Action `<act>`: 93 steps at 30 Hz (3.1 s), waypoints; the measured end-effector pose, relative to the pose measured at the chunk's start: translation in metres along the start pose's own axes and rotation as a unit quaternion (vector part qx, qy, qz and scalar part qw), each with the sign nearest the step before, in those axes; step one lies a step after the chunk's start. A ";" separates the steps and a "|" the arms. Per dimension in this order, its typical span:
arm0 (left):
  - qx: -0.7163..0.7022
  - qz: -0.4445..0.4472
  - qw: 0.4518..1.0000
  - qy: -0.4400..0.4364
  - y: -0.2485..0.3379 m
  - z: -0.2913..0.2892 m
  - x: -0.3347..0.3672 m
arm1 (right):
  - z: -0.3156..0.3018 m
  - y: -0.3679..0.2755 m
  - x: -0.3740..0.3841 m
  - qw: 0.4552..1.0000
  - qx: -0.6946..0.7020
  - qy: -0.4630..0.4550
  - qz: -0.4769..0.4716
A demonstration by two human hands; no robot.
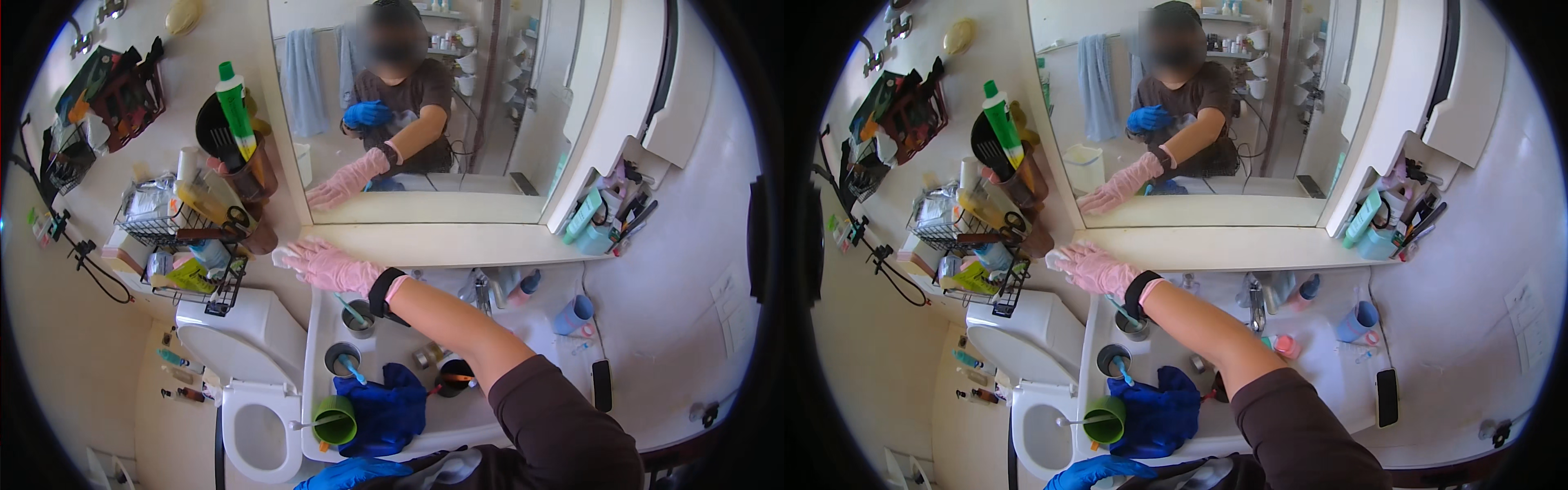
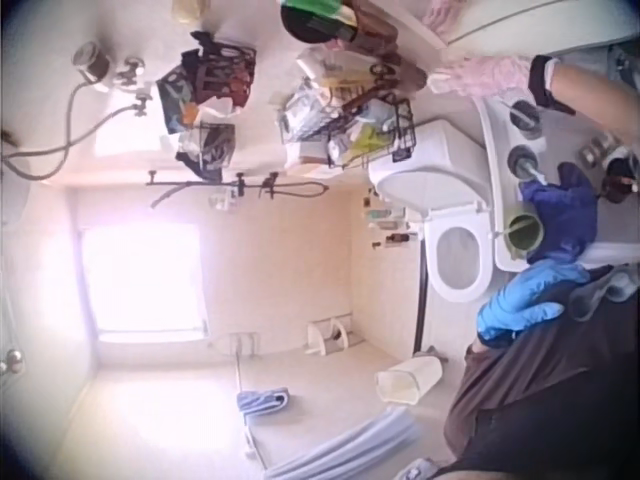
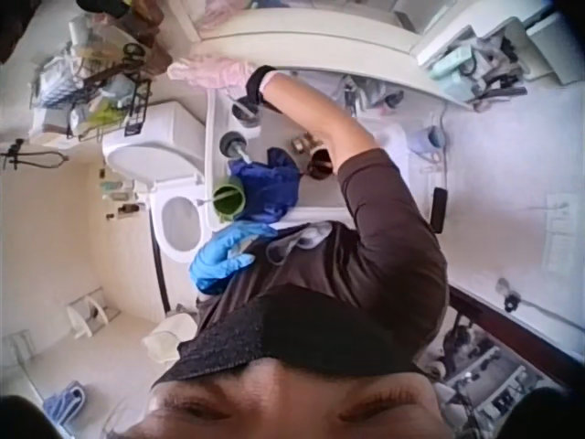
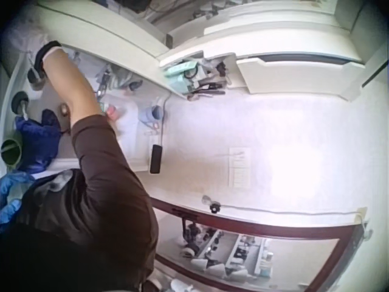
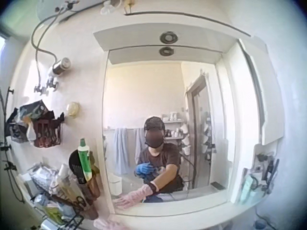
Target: Cleaning a bathroom sink and mirror using a cloth and organizing various toiletries.
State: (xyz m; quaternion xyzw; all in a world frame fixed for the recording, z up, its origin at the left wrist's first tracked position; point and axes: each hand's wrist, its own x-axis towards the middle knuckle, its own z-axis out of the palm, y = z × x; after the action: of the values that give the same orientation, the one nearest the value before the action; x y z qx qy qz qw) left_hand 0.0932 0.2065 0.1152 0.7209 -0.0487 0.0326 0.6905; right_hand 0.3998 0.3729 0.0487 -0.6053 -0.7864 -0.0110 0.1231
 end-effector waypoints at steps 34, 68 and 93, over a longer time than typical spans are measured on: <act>-0.075 -0.036 0.996 -0.017 -0.014 -0.003 0.008 | -0.016 -0.006 -0.043 0.953 0.021 0.083 0.290; -0.047 -0.073 0.993 -0.081 -0.002 0.020 0.071 | -0.101 0.138 -0.332 0.728 -0.385 -0.026 0.567; -0.046 -0.073 0.991 -0.103 -0.019 0.005 0.092 | -0.103 0.133 -0.314 0.703 -0.368 -0.106 0.600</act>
State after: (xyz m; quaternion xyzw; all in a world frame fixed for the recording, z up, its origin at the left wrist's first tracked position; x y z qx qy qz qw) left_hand 0.1866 0.1998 0.1071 0.6894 -0.0687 -0.0944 0.7149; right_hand 0.6198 0.0937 0.0666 -0.9434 -0.1987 -0.1586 -0.2129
